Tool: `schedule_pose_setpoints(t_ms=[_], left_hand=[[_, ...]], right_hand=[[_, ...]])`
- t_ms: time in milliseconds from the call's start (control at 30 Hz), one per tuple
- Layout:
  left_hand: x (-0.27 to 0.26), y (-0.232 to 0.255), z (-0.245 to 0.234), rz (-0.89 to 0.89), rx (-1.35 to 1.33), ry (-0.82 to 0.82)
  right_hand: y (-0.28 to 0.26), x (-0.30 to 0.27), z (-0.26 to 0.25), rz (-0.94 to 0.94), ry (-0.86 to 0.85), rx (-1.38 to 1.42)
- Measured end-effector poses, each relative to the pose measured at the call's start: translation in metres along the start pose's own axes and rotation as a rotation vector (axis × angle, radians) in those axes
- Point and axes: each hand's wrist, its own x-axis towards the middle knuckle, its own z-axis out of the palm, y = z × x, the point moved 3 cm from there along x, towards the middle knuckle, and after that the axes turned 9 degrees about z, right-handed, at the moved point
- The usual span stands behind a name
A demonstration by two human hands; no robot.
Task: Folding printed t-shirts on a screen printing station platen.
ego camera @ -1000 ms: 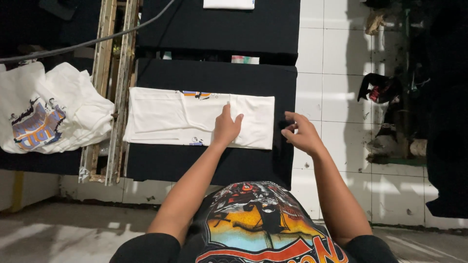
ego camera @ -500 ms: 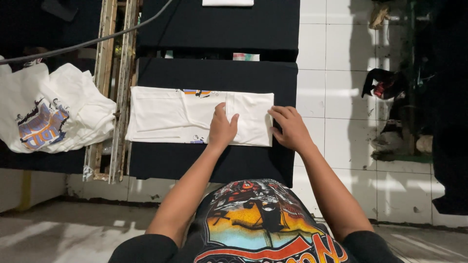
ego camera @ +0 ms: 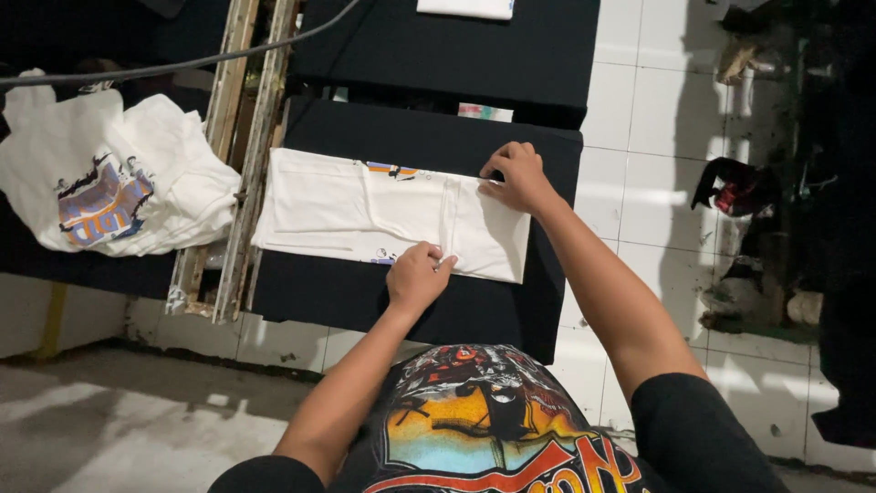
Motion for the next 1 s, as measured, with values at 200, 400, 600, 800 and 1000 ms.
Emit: schedule_pose_setpoints(t_ms=[200, 400, 600, 800, 1000], left_hand=[[0.003, -0.012, 0.013, -0.161, -0.071, -0.106], [-0.001, -0.002, -0.006, -0.18, -0.116, -0.107], [-0.003, -0.013, 0.0, -0.199, -0.195, -0.063], [-0.013, -0.001, -0.007, -0.131, -0.185, -0.049], [-0.011, 0.003, -0.001, -0.154, -0.188, -0.034]], right_hand=[[0.021, 0.022, 0.024, -0.04, 0.031, -0.075], [0.009, 0.0, 0.01, 0.007, 0.027, -0.046], [-0.007, -0.041, -0.002, -0.049, 0.114, -0.113], [0.011, -0.086, 0.008, -0.099, 0.367, -0.06], [0.008, -0.158, 0.028, -0.205, 0.268, -0.005]])
